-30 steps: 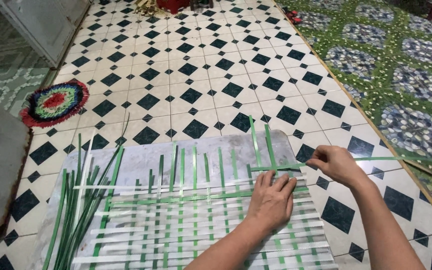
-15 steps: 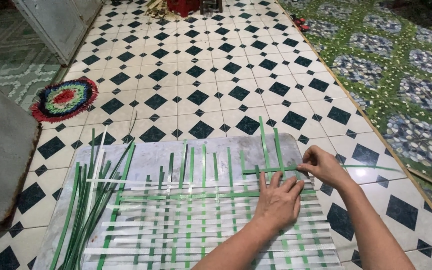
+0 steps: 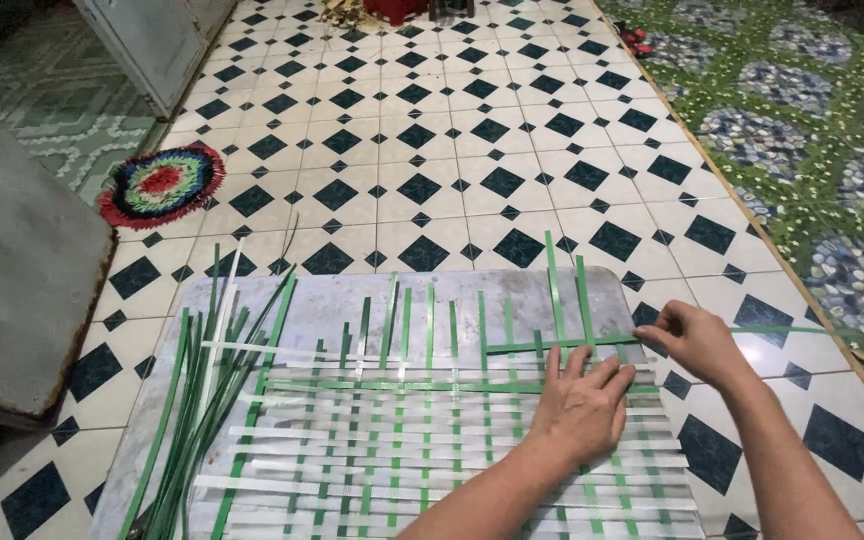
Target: The person weaves green plastic straps through a pre-laid grid of white plastic straps on a flat surface. They repeatedly thread each green strap over and under the white straps, then press it down to tighten the weave. The process continues with multiple straps, gradually extending the woven mat.
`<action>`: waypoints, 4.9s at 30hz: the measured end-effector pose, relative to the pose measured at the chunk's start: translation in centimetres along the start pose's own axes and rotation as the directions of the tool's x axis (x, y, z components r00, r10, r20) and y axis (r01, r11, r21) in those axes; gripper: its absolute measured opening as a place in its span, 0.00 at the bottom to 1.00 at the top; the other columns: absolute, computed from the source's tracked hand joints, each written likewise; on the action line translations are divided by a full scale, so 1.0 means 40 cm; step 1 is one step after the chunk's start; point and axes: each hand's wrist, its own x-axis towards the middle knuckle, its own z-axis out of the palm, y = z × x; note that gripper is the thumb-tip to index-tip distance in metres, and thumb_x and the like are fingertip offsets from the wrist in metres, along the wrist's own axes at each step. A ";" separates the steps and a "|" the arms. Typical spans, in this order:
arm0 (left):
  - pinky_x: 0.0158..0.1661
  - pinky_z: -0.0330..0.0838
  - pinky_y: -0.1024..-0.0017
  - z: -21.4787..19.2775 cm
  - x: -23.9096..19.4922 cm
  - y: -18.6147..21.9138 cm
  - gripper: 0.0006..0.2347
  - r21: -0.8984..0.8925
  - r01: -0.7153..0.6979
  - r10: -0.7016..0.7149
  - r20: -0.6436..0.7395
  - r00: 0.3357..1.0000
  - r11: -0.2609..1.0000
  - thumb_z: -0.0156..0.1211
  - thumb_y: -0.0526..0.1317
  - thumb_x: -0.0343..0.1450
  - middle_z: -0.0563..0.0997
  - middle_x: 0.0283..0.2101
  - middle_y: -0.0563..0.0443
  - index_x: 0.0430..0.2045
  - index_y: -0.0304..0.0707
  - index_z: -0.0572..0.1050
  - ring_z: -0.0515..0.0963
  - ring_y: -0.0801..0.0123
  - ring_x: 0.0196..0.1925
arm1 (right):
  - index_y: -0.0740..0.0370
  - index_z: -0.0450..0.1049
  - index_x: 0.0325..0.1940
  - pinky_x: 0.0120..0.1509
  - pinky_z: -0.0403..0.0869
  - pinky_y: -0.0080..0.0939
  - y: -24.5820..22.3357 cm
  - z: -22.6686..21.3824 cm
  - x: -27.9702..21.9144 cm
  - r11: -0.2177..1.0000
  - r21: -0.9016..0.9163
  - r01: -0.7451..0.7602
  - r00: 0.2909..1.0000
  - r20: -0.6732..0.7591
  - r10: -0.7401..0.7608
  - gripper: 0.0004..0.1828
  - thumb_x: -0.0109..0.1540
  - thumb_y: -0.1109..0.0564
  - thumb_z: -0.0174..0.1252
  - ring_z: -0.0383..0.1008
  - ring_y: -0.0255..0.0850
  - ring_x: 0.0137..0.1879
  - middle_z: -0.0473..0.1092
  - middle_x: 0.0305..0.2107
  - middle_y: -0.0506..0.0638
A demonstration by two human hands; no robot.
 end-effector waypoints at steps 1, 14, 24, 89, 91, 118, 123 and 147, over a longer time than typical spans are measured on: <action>0.62 0.47 0.37 0.011 -0.002 -0.005 0.20 0.015 -0.017 0.018 -0.052 0.998 1.000 0.53 0.44 0.66 0.75 0.55 0.49 0.54 0.44 0.72 0.65 0.44 0.60 | 0.58 0.69 0.27 0.34 0.63 0.42 -0.016 0.007 0.000 1.000 -0.022 0.015 1.000 -0.003 -0.015 0.19 0.57 0.43 0.65 0.66 0.40 0.28 0.70 0.20 0.50; 0.61 0.50 0.41 0.016 -0.006 -0.009 0.19 -0.076 -0.023 0.019 -0.054 0.998 0.997 0.51 0.42 0.68 0.75 0.55 0.46 0.54 0.40 0.72 0.66 0.42 0.62 | 0.60 0.71 0.28 0.35 0.65 0.44 -0.013 0.023 -0.027 1.000 -0.020 0.010 0.999 -0.039 -0.010 0.16 0.59 0.46 0.62 0.70 0.42 0.30 0.73 0.22 0.51; 0.62 0.49 0.39 0.031 -0.006 -0.010 0.20 -0.048 0.018 -0.019 -0.017 1.000 0.999 0.50 0.43 0.68 0.74 0.57 0.49 0.56 0.44 0.70 0.64 0.43 0.63 | 0.61 0.73 0.28 0.37 0.66 0.45 0.010 -0.031 -0.044 0.998 -0.057 -0.032 0.994 -0.106 0.025 0.17 0.58 0.46 0.66 0.72 0.44 0.30 0.75 0.22 0.53; 0.63 0.61 0.58 -0.217 -0.177 -0.276 0.31 -0.105 0.631 -0.623 -0.341 0.704 0.769 0.54 0.34 0.61 0.70 0.53 0.47 0.63 0.38 0.56 0.62 0.55 0.63 | 0.63 0.88 0.38 0.82 0.47 0.52 -0.052 -0.034 -0.037 0.999 -0.030 0.039 0.991 0.132 -0.035 0.16 0.61 0.51 0.58 0.74 0.45 0.24 0.83 0.20 0.55; 0.57 0.65 0.56 -0.209 -0.181 -0.281 0.32 -0.146 0.639 -0.646 -0.329 0.689 0.755 0.51 0.33 0.60 0.72 0.48 0.42 0.64 0.33 0.55 0.63 0.52 0.60 | 0.60 0.85 0.45 0.40 0.66 0.41 -0.078 -0.040 -0.052 0.996 -0.088 -0.035 0.987 0.155 0.048 0.15 0.63 0.53 0.56 0.64 0.40 0.22 0.82 0.23 0.55; 0.49 0.66 0.55 -0.164 -0.197 -0.290 0.07 0.107 0.487 -0.376 -0.502 0.779 0.867 0.58 0.36 0.65 0.76 0.44 0.40 0.32 0.38 0.82 0.66 0.50 0.51 | 0.52 0.76 0.28 0.54 0.61 0.41 0.007 -0.062 -0.042 0.991 -0.132 -0.007 0.997 -0.073 -0.003 0.17 0.57 0.38 0.63 0.69 0.38 0.30 0.71 0.18 0.44; 0.53 0.66 0.56 -0.181 -0.191 -0.272 0.15 0.129 0.545 -0.465 -0.383 0.798 0.829 0.56 0.40 0.66 0.74 0.48 0.40 0.44 0.36 0.77 0.64 0.51 0.54 | 0.60 0.77 0.29 0.34 0.63 0.41 0.034 -0.018 -0.036 0.997 0.072 -0.002 1.000 0.004 0.002 0.14 0.58 0.47 0.64 0.67 0.41 0.28 0.71 0.20 0.52; 0.52 0.67 0.60 -0.215 -0.176 -0.258 0.37 -0.262 0.686 -0.728 -0.361 0.583 0.679 0.45 0.24 0.61 0.70 0.48 0.43 0.68 0.33 0.42 0.61 0.56 0.58 | 0.54 0.78 0.35 0.41 0.69 0.41 0.002 -0.005 -0.053 0.999 -0.021 -0.042 0.999 0.030 0.043 0.11 0.57 0.47 0.65 0.74 0.40 0.35 0.78 0.28 0.48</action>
